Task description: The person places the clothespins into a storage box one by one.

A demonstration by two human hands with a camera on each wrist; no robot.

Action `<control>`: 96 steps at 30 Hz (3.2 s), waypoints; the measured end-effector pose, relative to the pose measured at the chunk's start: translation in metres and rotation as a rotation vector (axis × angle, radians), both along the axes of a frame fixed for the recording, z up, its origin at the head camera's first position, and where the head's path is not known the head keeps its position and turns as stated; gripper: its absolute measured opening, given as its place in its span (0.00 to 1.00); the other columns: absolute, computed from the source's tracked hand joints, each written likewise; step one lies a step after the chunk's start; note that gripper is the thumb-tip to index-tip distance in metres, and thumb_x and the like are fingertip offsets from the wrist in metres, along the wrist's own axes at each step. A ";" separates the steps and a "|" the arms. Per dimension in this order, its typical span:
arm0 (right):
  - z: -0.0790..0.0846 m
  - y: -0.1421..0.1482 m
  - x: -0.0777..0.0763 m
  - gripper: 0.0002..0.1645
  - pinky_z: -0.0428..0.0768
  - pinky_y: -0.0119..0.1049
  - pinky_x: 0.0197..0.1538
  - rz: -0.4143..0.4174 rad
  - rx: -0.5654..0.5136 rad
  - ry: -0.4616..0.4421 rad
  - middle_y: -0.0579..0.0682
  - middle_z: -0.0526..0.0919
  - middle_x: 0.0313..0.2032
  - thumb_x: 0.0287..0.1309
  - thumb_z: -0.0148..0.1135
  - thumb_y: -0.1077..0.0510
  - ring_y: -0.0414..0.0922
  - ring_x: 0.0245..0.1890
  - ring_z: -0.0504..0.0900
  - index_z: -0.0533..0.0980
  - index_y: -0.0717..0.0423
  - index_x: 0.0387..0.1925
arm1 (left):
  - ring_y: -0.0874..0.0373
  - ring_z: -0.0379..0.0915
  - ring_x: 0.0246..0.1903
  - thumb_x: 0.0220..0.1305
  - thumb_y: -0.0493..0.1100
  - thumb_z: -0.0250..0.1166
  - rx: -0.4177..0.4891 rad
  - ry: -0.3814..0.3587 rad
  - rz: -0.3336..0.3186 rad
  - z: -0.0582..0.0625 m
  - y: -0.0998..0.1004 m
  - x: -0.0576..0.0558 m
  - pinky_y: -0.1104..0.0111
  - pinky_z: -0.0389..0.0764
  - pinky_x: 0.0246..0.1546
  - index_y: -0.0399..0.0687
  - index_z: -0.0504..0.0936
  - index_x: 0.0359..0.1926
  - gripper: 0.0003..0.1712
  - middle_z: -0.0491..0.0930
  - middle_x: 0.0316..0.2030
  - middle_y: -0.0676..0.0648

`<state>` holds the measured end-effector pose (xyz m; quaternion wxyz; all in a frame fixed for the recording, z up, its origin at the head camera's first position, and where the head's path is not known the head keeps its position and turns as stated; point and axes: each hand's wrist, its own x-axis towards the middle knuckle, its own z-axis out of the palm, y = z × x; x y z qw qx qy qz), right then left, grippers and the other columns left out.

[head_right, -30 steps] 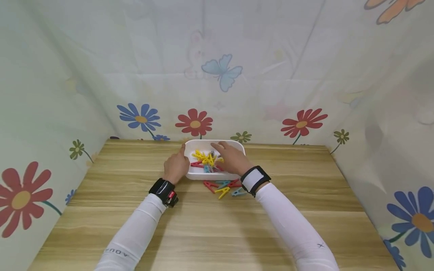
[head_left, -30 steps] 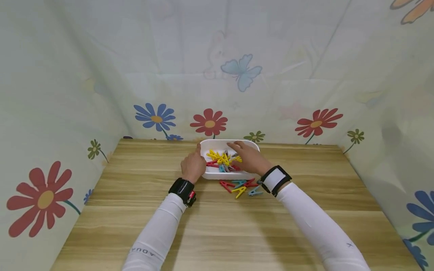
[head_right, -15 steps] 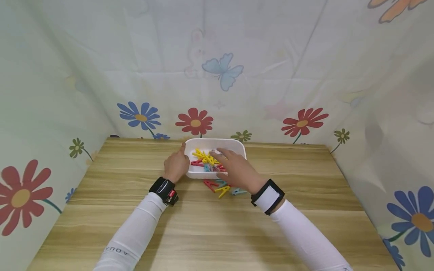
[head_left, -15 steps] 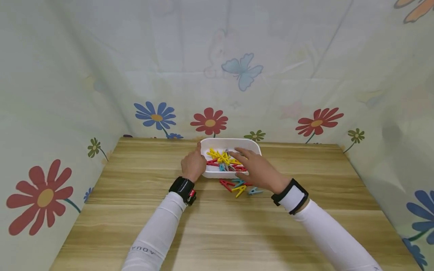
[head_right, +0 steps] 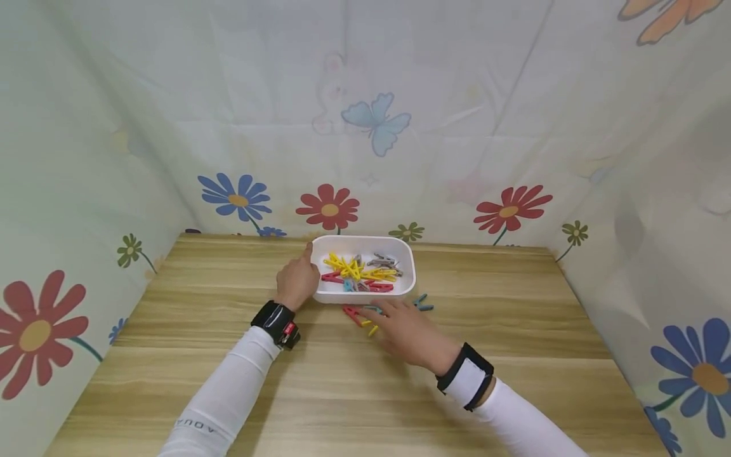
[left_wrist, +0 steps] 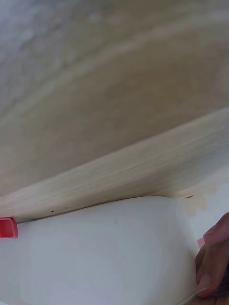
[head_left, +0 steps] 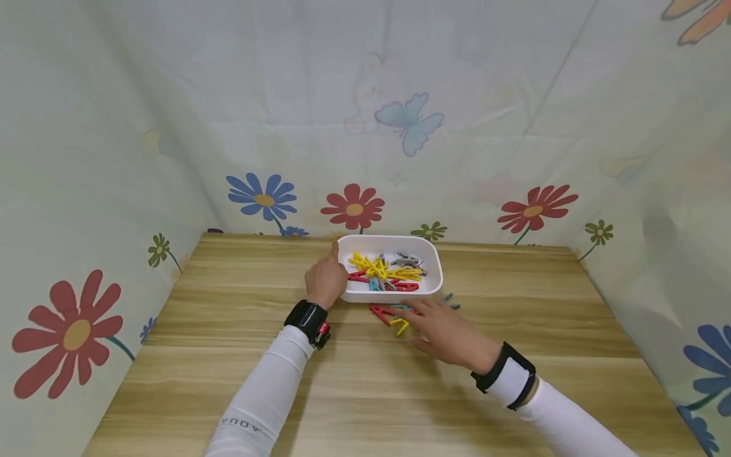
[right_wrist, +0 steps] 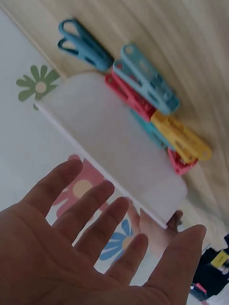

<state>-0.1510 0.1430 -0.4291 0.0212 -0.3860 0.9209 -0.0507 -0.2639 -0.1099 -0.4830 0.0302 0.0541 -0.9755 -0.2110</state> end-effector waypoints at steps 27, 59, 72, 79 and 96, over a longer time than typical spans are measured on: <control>-0.058 0.030 0.006 0.20 0.74 0.37 0.27 -0.029 -0.027 0.108 0.47 0.74 0.35 0.51 0.69 0.65 0.41 0.27 0.75 0.76 0.51 0.46 | 0.50 0.70 0.15 0.71 0.47 0.54 0.019 -0.043 0.015 -0.002 0.000 -0.001 0.66 0.65 0.16 0.52 0.54 0.77 0.37 0.71 0.17 0.46; 0.033 -0.013 -0.079 0.13 0.83 0.40 0.43 -0.022 -0.156 0.102 0.51 0.84 0.42 0.59 0.66 0.62 0.44 0.37 0.83 0.80 0.56 0.47 | 0.50 0.70 0.15 0.70 0.48 0.55 0.011 -0.017 0.022 -0.006 0.000 -0.005 0.66 0.66 0.16 0.53 0.55 0.77 0.37 0.71 0.16 0.46; 0.015 -0.034 -0.128 0.15 0.82 0.44 0.48 -0.177 -0.136 0.023 0.51 0.85 0.44 0.62 0.64 0.58 0.47 0.40 0.82 0.79 0.54 0.51 | 0.50 0.71 0.15 0.69 0.46 0.53 0.003 0.012 0.017 -0.007 0.000 -0.005 0.63 0.69 0.16 0.51 0.57 0.76 0.35 0.74 0.17 0.45; -0.012 -0.040 -0.145 0.19 0.79 0.50 0.53 -0.244 -0.094 0.035 0.52 0.84 0.50 0.60 0.66 0.52 0.51 0.48 0.82 0.78 0.51 0.53 | 0.50 0.70 0.15 0.68 0.46 0.54 0.016 0.021 0.018 -0.009 0.000 -0.006 0.64 0.68 0.15 0.51 0.58 0.76 0.36 0.73 0.17 0.45; 0.001 -0.032 -0.118 0.51 0.48 0.69 0.71 -0.242 -0.118 0.020 0.55 0.49 0.77 0.56 0.63 0.34 0.59 0.77 0.48 0.56 0.43 0.76 | 0.50 0.71 0.15 0.69 0.45 0.53 0.013 0.020 0.016 -0.006 0.000 -0.004 0.63 0.70 0.16 0.51 0.58 0.76 0.35 0.74 0.17 0.45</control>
